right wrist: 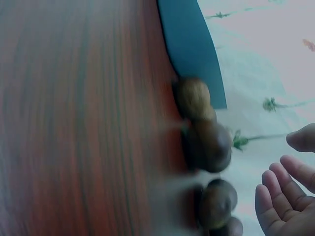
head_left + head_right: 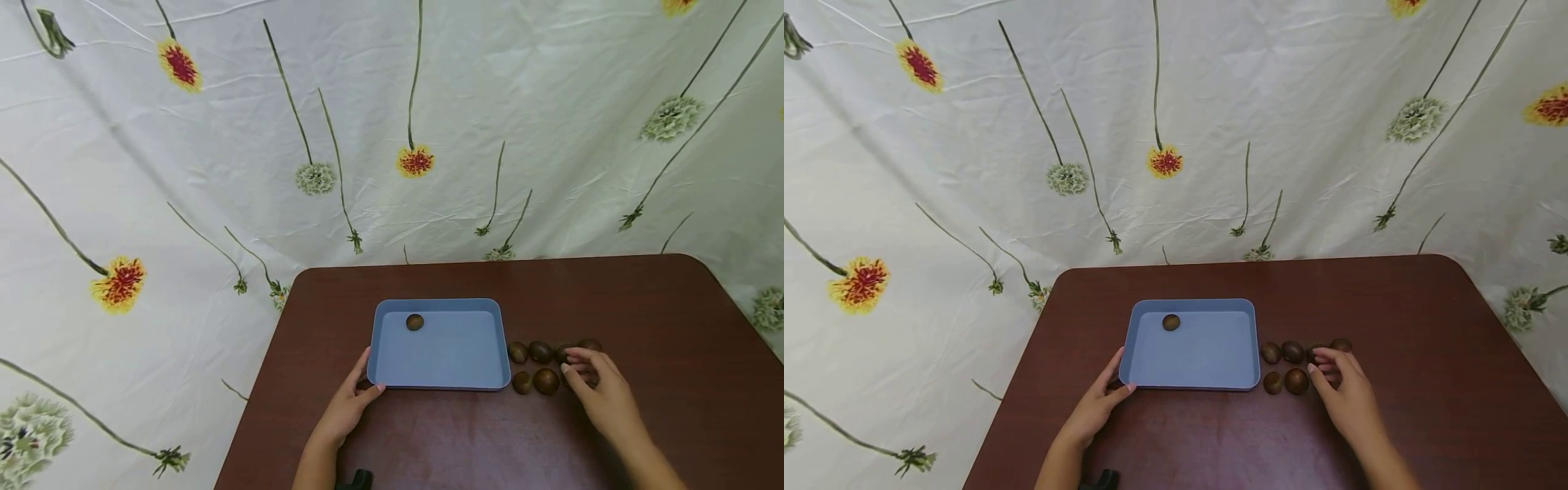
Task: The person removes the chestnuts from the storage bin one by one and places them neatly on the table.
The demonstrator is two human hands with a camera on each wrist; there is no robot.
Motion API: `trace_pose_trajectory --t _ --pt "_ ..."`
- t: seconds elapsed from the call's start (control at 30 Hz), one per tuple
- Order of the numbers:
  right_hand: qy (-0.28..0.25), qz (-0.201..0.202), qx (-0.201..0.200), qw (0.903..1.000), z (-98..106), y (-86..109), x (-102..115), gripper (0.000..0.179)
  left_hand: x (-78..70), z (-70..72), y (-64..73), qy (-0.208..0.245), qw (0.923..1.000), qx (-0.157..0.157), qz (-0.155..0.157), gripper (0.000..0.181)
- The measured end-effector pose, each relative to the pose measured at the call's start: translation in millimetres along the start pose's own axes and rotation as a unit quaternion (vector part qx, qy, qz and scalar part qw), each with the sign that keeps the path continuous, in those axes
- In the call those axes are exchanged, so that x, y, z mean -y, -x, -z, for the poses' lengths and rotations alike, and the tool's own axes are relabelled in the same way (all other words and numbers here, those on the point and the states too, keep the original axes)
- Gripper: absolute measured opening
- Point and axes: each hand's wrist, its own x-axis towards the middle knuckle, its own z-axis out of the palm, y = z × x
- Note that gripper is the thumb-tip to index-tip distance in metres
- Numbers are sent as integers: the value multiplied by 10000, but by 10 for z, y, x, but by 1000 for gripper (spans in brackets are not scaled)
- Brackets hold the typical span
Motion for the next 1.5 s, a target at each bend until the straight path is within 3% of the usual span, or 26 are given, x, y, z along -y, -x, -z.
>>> trace_pose_trajectory --t 0.2,0.53,0.83,1.13,1.5 --pt "-268 267 87 9992 -163 -21 103 31 4 0 -2 3 10000 8 -6 83" --pt "-509 386 564 9964 -427 -59 275 34 -16 -9 13 86 10000 -11 -14 82" --pt "-752 374 922 9922 -668 -158 409 38 -5 -10 3 133 9999 -45 33 82" --pt "-1147 719 1086 9848 -921 -303 533 40 -2 -2 15 94 9999 0 54 83" --pt "-1373 333 1656 9760 -1184 -545 717 46 -14 -9 14 105 9999 -58 36 81"
